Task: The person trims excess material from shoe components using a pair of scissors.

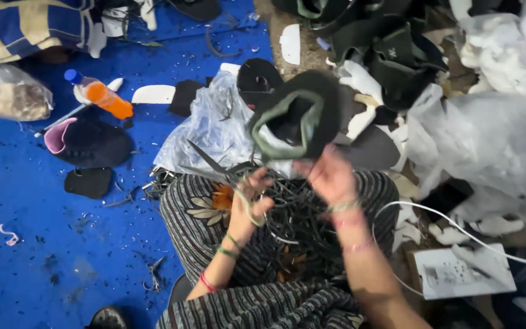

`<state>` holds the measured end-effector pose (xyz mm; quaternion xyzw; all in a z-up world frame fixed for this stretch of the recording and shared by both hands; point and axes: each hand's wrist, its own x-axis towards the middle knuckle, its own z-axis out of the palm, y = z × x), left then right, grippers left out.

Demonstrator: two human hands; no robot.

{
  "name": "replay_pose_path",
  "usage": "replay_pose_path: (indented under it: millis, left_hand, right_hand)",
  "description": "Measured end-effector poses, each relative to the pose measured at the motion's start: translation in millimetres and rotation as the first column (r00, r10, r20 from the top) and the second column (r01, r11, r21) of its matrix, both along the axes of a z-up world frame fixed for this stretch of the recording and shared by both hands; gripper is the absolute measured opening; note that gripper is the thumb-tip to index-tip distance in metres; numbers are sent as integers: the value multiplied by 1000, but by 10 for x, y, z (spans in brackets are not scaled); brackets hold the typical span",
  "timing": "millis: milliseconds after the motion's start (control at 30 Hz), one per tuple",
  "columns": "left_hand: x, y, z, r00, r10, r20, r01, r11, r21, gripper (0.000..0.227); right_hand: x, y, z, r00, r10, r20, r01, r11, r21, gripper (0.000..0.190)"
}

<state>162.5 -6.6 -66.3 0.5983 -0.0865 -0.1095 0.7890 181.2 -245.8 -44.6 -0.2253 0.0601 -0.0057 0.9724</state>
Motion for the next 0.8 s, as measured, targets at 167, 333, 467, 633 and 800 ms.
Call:
replay_pose_path:
  millis: [167,333,467,633,800]
  left_hand:
    - [54,25,1082,971,-149,-185,27,842,-539,59]
    - [114,311,1908,999,20,44,-7,958,-287,47]
    - [160,727,2515,962,129,241,-99,986,-134,45]
    - [-255,973,3219,954,66,293,-67,998,-7,47]
    - [-446,1287,2798,970,65,236,-105,981,163,42]
  right_hand:
    - [-970,684,-727,962,270,-48,-261,955,138,35]
    - [-1537,1317,83,558,814,161,-668,556,-495,59]
    - [-1692,1649,814,120,985,122,-649,171,-741,76]
    - [-1754,1517,1315,155,957,245,-532,290,-796,64]
    - [-1784,1032,1759,173,910,377,-353,414,-839,49]
